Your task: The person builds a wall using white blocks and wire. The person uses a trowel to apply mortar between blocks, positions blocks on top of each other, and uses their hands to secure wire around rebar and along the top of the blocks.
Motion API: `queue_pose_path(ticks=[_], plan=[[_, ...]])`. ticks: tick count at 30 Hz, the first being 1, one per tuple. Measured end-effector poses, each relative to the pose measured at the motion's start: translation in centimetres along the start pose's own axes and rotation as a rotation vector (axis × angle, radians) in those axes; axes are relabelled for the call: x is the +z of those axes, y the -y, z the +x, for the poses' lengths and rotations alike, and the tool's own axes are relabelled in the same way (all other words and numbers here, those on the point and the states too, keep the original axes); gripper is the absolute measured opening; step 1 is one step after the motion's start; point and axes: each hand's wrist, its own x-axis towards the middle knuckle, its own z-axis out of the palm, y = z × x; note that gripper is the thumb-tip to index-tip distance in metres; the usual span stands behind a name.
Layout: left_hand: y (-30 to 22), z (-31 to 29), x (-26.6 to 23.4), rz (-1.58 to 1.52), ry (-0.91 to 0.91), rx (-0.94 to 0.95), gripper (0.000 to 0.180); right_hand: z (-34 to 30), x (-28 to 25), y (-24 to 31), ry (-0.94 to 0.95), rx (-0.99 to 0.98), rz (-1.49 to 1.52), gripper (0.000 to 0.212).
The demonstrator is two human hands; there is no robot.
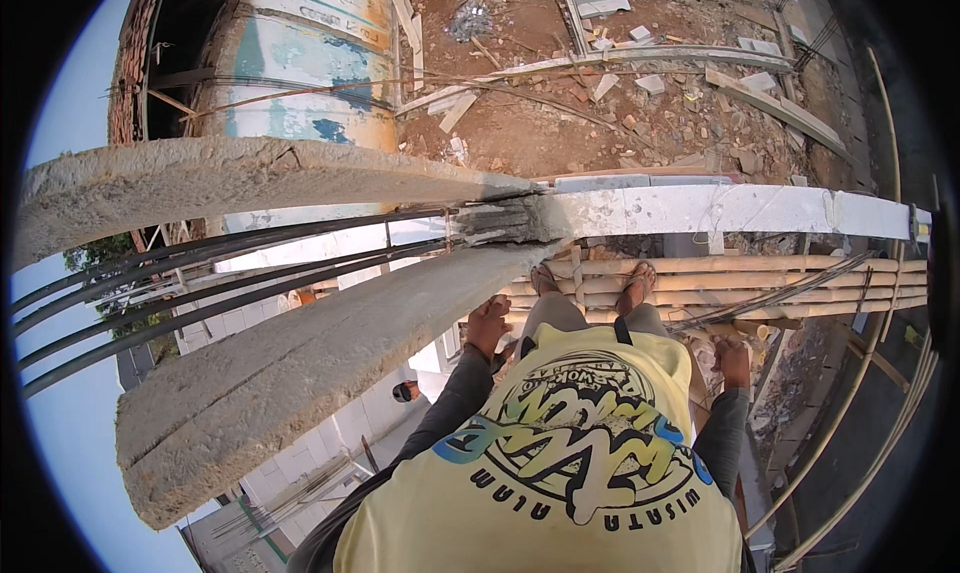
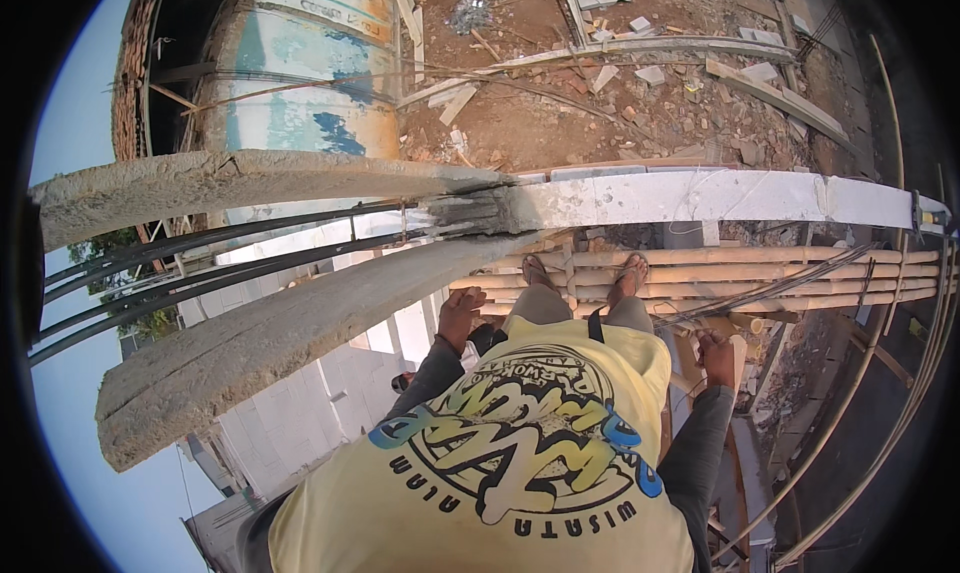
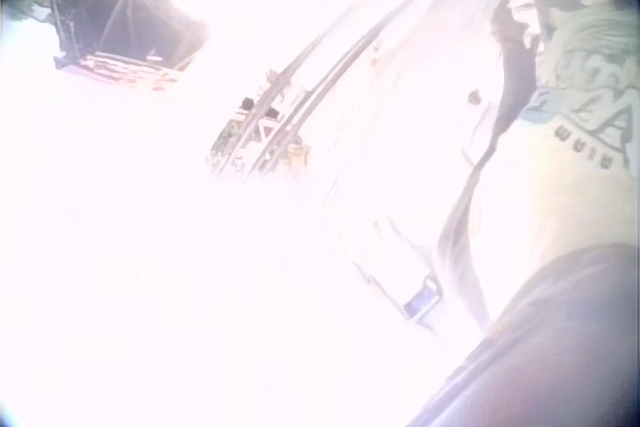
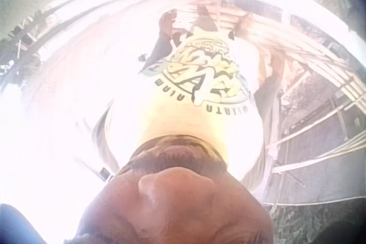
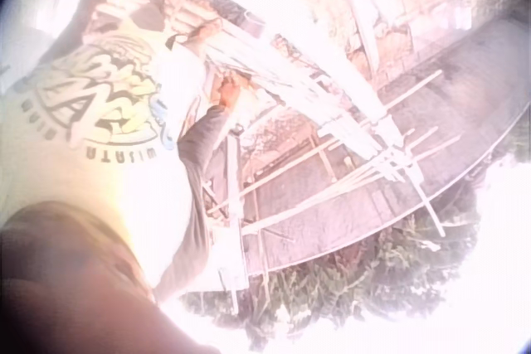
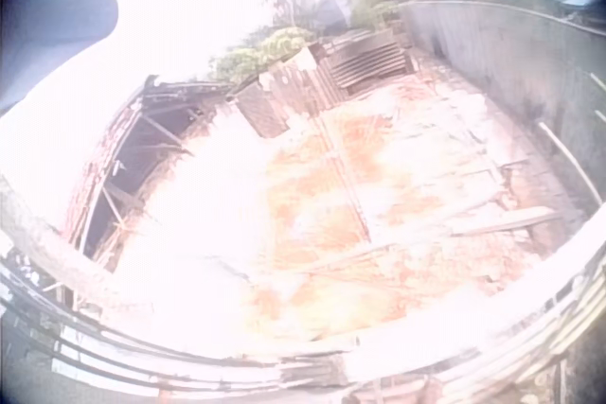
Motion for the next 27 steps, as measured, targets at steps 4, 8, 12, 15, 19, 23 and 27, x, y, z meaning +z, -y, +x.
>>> queue_pose_path(ticks=[4,8,12,15,19,23,27], plan=[[-9.3,-0.7,-3.9,-0.222,-0.344,0.380,0.035,1.1,0.8,0.4,0.092,-0.036,-0.018,0.017],[-12.3,-1.8,-10.7,-0.319,-0.445,0.584,0.034,0.3,2.2,5.4,0.255,-0.116,-0.283,0.018],[-14.2,-2.2,-13.8,-0.324,-0.334,0.651,0.032,-0.8,3.7,9.6,0.302,-0.216,-0.270,0.016],[-14.1,-1.2,-14.5,-0.306,-0.208,0.648,0.031,-0.5,4.5,9.2,0.326,-0.201,-0.219,0.013],[-14.0,0.6,-14.8,-0.271,0.011,0.599,0.030,-2.3,5.0,9.3,0.250,-0.117,-0.229,0.012],[-14.8,3.2,-14.7,-0.217,0.263,0.555,0.029,-3.5,6.6,7.7,0.171,-0.152,-0.241,0.013],[-16.2,6.4,-14.2,-0.137,0.527,0.517,0.028,-4.8,8.8,7.8,0.178,-0.213,-0.169,0.014]])
